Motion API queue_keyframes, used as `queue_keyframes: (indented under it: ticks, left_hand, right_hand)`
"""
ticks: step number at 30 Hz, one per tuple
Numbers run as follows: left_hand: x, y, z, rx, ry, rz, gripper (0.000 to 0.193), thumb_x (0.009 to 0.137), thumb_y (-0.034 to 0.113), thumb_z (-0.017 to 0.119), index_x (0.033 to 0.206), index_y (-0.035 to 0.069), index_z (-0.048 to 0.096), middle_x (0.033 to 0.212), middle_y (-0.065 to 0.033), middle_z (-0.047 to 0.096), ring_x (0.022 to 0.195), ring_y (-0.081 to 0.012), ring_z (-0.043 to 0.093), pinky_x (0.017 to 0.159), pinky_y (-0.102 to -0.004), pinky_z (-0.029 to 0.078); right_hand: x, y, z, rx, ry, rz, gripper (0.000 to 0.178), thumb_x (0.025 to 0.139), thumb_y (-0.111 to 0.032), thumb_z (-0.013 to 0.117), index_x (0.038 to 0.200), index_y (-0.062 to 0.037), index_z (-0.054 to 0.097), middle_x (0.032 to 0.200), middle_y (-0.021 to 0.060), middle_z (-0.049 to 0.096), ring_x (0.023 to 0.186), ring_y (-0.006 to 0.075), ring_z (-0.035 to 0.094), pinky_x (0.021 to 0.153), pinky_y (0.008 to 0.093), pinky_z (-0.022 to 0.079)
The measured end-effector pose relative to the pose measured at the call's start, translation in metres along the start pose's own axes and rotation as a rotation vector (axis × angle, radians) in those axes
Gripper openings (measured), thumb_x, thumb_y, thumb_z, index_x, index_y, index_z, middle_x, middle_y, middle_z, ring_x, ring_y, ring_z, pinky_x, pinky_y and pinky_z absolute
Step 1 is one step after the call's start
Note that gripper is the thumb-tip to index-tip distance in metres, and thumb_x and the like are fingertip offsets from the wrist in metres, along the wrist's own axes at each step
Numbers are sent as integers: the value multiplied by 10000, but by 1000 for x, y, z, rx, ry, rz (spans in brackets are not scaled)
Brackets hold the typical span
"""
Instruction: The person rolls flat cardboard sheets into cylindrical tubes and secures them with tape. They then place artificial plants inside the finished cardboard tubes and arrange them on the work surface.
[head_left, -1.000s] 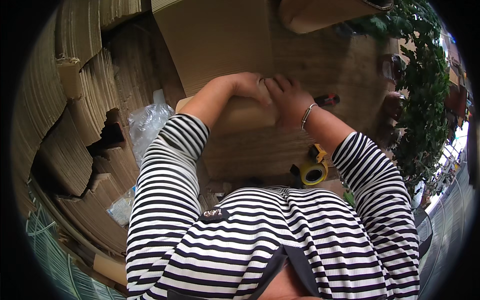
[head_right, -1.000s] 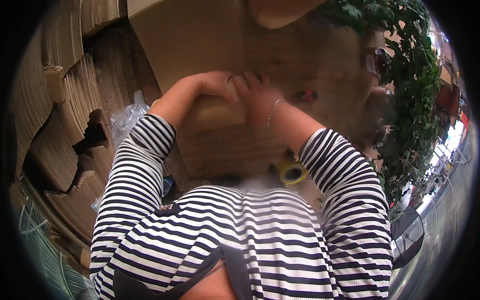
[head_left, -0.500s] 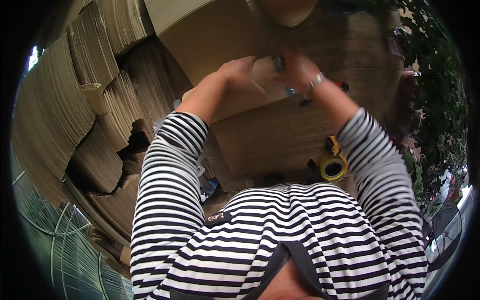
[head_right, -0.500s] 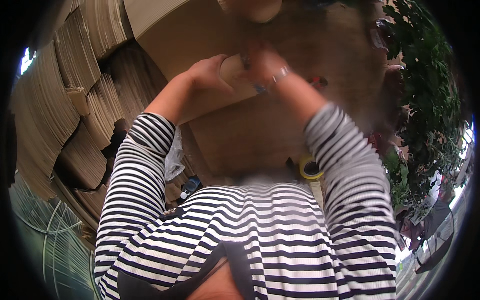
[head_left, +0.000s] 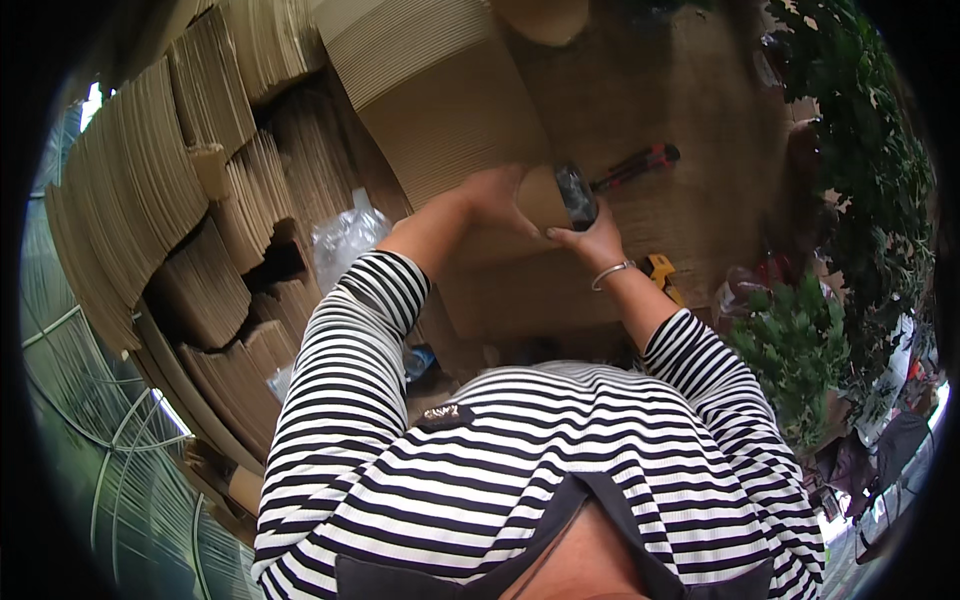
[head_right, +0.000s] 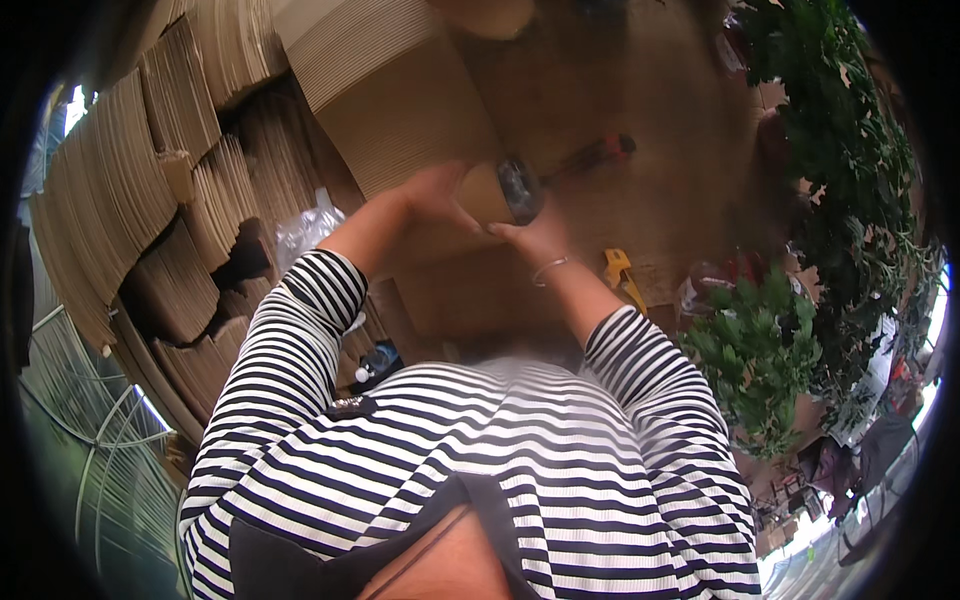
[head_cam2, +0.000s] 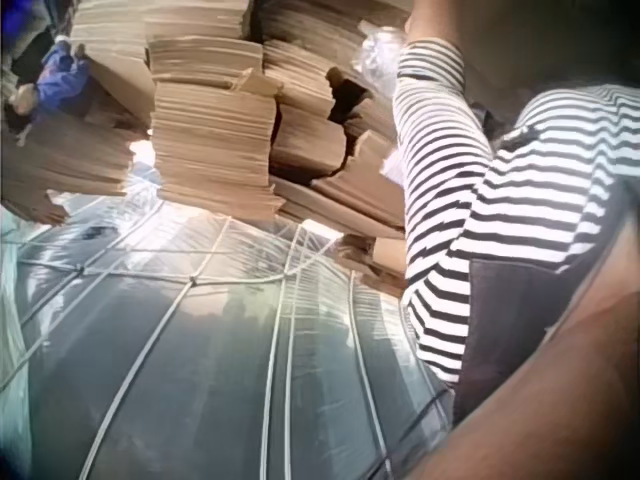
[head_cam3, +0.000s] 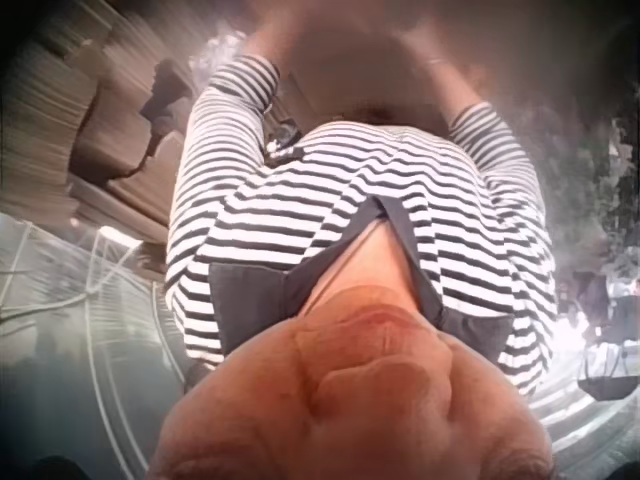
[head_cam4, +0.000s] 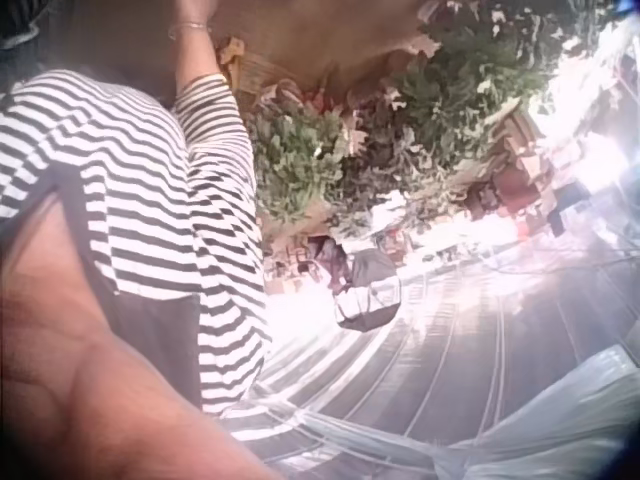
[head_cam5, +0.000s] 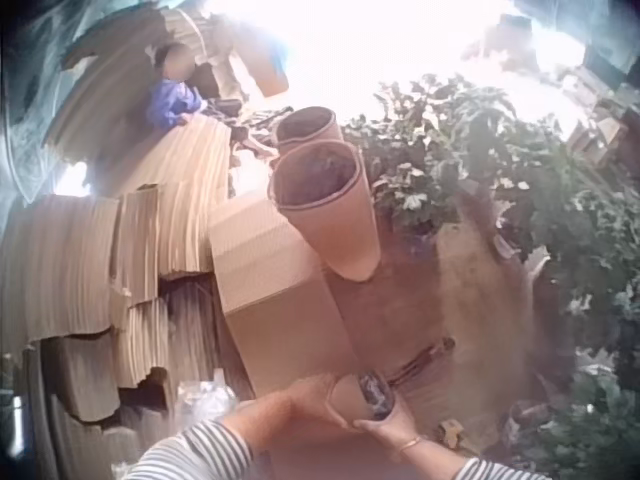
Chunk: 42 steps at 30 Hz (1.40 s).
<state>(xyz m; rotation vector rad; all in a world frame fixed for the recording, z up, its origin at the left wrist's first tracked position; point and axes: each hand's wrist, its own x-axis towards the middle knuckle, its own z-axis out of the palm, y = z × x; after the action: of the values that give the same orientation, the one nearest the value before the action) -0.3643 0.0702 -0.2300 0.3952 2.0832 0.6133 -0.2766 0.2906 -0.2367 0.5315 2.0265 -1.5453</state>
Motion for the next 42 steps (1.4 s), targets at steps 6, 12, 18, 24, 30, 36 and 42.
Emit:
queue_keyframes:
  ticks: [6,12,18,24,30,36,42]
  left_hand:
    - [-41,53,76,173,190,9,1057,490,488,929,1311,-15,494,1303,-226,581,1242,-383,553,1051,-454,446]
    - [-54,68,100,229,329,32,1121,473,518,926,1323,-35,450,1328,-224,538,1261,-384,516,1067,-458,423]
    - [-51,64,112,266,333,52,1155,492,525,924,1373,-39,435,1372,-227,532,1300,-381,504,1088,-445,419]
    - [-17,36,60,54,41,35,1107,499,533,926,1383,22,500,1352,-202,588,1265,-360,560,1051,-440,469]
    - [-22,37,46,50,-14,9,1100,507,537,921,1387,21,508,1410,-192,563,1287,-354,553,1056,-441,470]
    - [-58,54,123,122,206,-1,1002,481,515,934,1279,36,562,1300,-181,617,1204,-349,602,1007,-457,498]
    - [-25,20,148,-69,215,96,940,458,488,926,1232,55,616,1234,-158,674,1161,-335,639,989,-442,520]
  right_hand:
    - [-59,49,-27,-82,-135,115,1114,609,-320,952,1477,29,348,1476,238,452,1355,356,477,1122,454,399]
    - [-64,7,-37,-794,-179,-462,1096,624,-306,927,1523,-97,335,1564,200,318,1399,413,386,1093,483,435]
    - [-67,24,-28,-857,-132,-453,1043,625,-233,905,1514,-215,360,1577,204,282,1382,436,393,1072,478,464]
    - [-30,-41,-27,-962,-357,-204,1112,554,-252,941,1500,-175,362,1546,277,293,1352,485,433,1056,497,483]
    - [-20,-31,-25,-1011,-377,-290,1160,561,-314,944,1517,-142,311,1539,315,278,1332,516,441,1058,508,480]
    - [-79,7,-14,-1140,-290,-334,1109,626,-377,902,1531,-187,290,1512,305,323,1269,516,502,1030,522,490]
    - [-70,-51,19,-1528,-469,-175,802,855,-358,704,1534,-179,316,1536,182,394,1292,486,516,1022,534,502]
